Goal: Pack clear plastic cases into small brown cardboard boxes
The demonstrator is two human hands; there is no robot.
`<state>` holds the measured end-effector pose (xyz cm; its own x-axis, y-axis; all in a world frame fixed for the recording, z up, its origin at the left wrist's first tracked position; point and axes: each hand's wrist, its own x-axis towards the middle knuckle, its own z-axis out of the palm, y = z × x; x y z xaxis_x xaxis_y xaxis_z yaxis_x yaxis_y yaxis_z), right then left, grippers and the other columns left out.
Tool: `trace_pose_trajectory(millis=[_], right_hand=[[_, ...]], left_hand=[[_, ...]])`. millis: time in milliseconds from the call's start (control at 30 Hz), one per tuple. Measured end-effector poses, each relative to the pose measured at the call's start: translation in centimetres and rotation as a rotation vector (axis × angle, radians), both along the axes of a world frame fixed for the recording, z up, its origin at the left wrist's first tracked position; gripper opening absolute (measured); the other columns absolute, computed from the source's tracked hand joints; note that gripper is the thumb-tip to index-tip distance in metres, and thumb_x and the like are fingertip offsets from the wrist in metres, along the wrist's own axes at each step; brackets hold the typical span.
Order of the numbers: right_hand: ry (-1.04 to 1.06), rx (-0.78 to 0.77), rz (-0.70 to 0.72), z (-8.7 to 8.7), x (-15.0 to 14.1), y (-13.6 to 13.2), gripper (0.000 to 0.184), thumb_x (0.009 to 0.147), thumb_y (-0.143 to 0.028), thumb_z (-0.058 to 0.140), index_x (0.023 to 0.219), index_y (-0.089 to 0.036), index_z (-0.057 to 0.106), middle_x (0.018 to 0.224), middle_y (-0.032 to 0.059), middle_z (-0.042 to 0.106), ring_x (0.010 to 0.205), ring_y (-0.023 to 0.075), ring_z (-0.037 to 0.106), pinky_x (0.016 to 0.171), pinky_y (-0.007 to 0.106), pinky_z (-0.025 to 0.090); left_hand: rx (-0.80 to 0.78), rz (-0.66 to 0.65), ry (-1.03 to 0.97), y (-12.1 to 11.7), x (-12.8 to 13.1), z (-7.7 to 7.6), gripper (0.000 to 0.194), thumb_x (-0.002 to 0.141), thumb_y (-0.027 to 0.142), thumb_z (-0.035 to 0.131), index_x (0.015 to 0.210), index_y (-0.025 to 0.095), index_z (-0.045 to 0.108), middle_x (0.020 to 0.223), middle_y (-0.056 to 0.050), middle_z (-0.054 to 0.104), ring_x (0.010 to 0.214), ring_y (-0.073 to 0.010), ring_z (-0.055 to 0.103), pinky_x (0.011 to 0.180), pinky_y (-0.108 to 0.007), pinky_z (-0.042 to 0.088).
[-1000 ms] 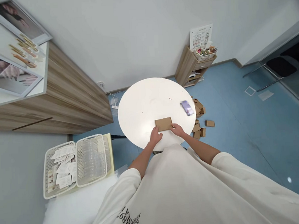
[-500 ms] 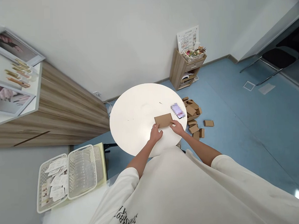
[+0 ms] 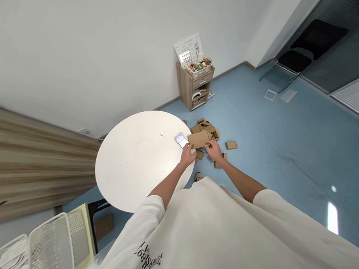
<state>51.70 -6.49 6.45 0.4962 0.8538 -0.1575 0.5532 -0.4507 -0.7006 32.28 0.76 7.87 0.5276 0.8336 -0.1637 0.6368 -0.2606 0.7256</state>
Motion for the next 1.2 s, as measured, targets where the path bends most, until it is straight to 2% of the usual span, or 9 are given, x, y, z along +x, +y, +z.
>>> trace_pose_trajectory(millis=[133, 233, 300, 367, 533, 667, 933, 1200], right_hand=[[0.021, -0.004, -0.056, 1.0, 5.3, 0.2, 0.047, 0.093, -0.048, 0.049, 0.129, -0.022, 0.064, 0.15, 0.0117, 0.047, 0.141, 0.0308, 0.04, 0.114, 0.043, 0.04], [0.064, 0.001, -0.075, 1.6, 8.4, 1.0, 0.055, 0.093, -0.048, 0.051, 0.14, -0.022, 0.057, 0.153, 0.012, 0.043, 0.142, 0.0313, 0.041, 0.111, 0.044, 0.044], [0.095, -0.015, -0.064, 1.5, 9.7, 1.2, 0.056, 0.092, -0.046, 0.052, 0.143, -0.024, 0.055, 0.152, 0.0111, 0.045, 0.136, 0.031, 0.048, 0.108, 0.044, 0.047], [0.127, -0.038, -0.037, 0.9, 10.3, 1.1, 0.051, 0.092, -0.043, 0.051, 0.14, -0.026, 0.058, 0.149, 0.0092, 0.049, 0.127, 0.0289, 0.056, 0.105, 0.043, 0.049], [0.189, -0.104, 0.005, -1.5, 10.3, -0.3, 0.04, 0.094, -0.036, 0.049, 0.129, -0.026, 0.064, 0.143, 0.0085, 0.054, 0.113, 0.0218, 0.065, 0.097, 0.035, 0.053], [0.221, -0.098, 0.032, -2.5, 10.0, -0.4, 0.038, 0.095, -0.033, 0.048, 0.128, -0.025, 0.064, 0.14, 0.0093, 0.057, 0.109, 0.0202, 0.067, 0.095, 0.035, 0.054], [0.282, -0.093, 0.073, -2.5, 8.8, 0.4, 0.036, 0.095, -0.034, 0.047, 0.125, -0.024, 0.065, 0.138, 0.0105, 0.057, 0.109, 0.0216, 0.067, 0.087, 0.034, 0.058], [0.274, -0.107, 0.162, -1.2, 5.0, 1.3, 0.037, 0.095, -0.032, 0.048, 0.126, -0.024, 0.066, 0.136, 0.0097, 0.06, 0.108, 0.0229, 0.067, 0.089, 0.036, 0.057]], left_hand=[[0.003, -0.072, -0.024, 2.5, 6.4, 0.5, 0.058, 0.088, 0.026, 0.055, 0.145, 0.019, 0.047, 0.153, -0.013, 0.042, 0.141, -0.0324, 0.043, 0.115, -0.044, 0.04], [0.006, -0.101, -0.049, 4.7, 10.3, 0.7, 0.064, 0.088, 0.025, 0.055, 0.15, 0.016, 0.041, 0.163, -0.014, 0.029, 0.153, -0.0322, 0.023, 0.122, -0.044, 0.032], [0.013, -0.089, -0.047, 5.6, 12.0, 0.5, 0.068, 0.088, 0.024, 0.055, 0.153, 0.015, 0.038, 0.166, -0.014, 0.023, 0.156, -0.0322, 0.015, 0.123, -0.045, 0.028], [0.006, -0.085, -0.02, 5.8, 12.6, 0.1, 0.069, 0.088, 0.024, 0.055, 0.153, 0.014, 0.036, 0.167, -0.015, 0.02, 0.156, -0.0333, 0.014, 0.124, -0.047, 0.027], [-0.02, -0.121, 0.086, 4.5, 11.6, -1.2, 0.065, 0.089, 0.025, 0.054, 0.151, 0.013, 0.04, 0.167, -0.016, 0.021, 0.155, -0.0359, 0.017, 0.123, -0.051, 0.026], [0.014, -0.128, 0.13, 4.0, 10.9, -1.5, 0.061, 0.089, 0.024, 0.054, 0.148, 0.016, 0.044, 0.164, -0.015, 0.028, 0.154, -0.0341, 0.019, 0.123, -0.051, 0.027], [0.073, -0.117, 0.129, 3.7, 9.7, -1.4, 0.054, 0.088, 0.022, 0.052, 0.142, 0.018, 0.051, 0.16, -0.014, 0.035, 0.152, -0.0321, 0.025, 0.123, -0.052, 0.027], [0.093, -0.059, 0.15, 2.4, 5.7, -0.8, 0.048, 0.092, 0.021, 0.049, 0.14, 0.02, 0.053, 0.157, -0.014, 0.039, 0.149, -0.0315, 0.032, 0.118, -0.051, 0.033]])
